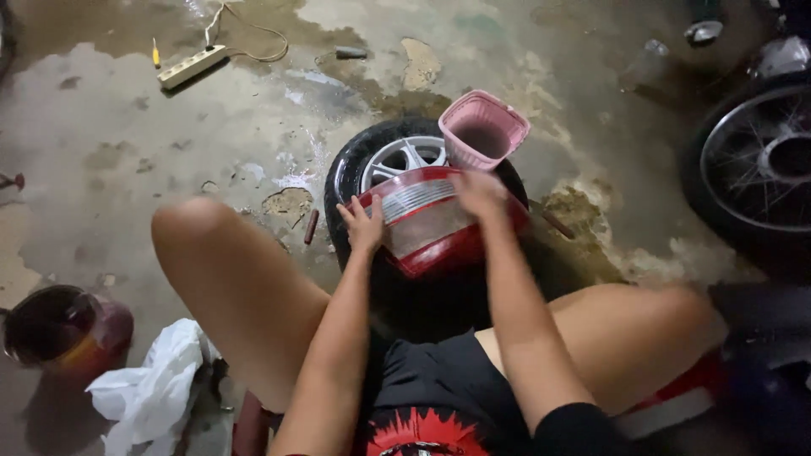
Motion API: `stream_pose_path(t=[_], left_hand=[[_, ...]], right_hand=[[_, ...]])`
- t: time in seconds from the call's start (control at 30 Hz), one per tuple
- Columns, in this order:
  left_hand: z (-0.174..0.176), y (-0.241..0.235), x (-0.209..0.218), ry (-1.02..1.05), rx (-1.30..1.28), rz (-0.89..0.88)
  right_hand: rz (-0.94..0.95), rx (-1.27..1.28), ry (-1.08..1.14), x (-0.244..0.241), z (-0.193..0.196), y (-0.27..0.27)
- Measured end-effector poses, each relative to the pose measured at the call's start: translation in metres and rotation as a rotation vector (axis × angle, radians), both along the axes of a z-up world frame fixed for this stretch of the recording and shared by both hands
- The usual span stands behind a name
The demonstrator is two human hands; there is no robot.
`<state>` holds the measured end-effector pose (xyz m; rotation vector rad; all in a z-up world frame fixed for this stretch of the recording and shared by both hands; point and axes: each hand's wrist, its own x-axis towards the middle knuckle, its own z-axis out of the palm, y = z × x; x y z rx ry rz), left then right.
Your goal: Manually sanding a red plastic tail light cover with sandpaper to smooth the surface.
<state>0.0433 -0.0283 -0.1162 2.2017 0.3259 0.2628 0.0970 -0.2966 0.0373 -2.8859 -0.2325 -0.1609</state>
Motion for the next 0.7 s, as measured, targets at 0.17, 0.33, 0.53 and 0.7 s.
stream_pose_path(t=[0.17, 0.33, 0.53, 0.7], left_hand=[[0.064, -0.009, -0.012, 0.293, -0.347, 0.203], [0.049, -0.003, -0.008, 0.025, -0.416, 0.323], [0.046, 0.016, -0.003, -0.107, -0.986, 0.593], [0.005, 0.040, 0.018, -0.092, -1.157, 0.528]], right_hand=[[-0.566, 0.455, 0.657, 0.096, -0.220, -0.240], [-0.309, 0.233, 0.470, 0.050, -0.134, -0.144], [0.121, 0.066, -0.122, -0.020, 0.000, 0.112], [0.478, -0.182, -0.027, -0.041, -0.104, 0.205]])
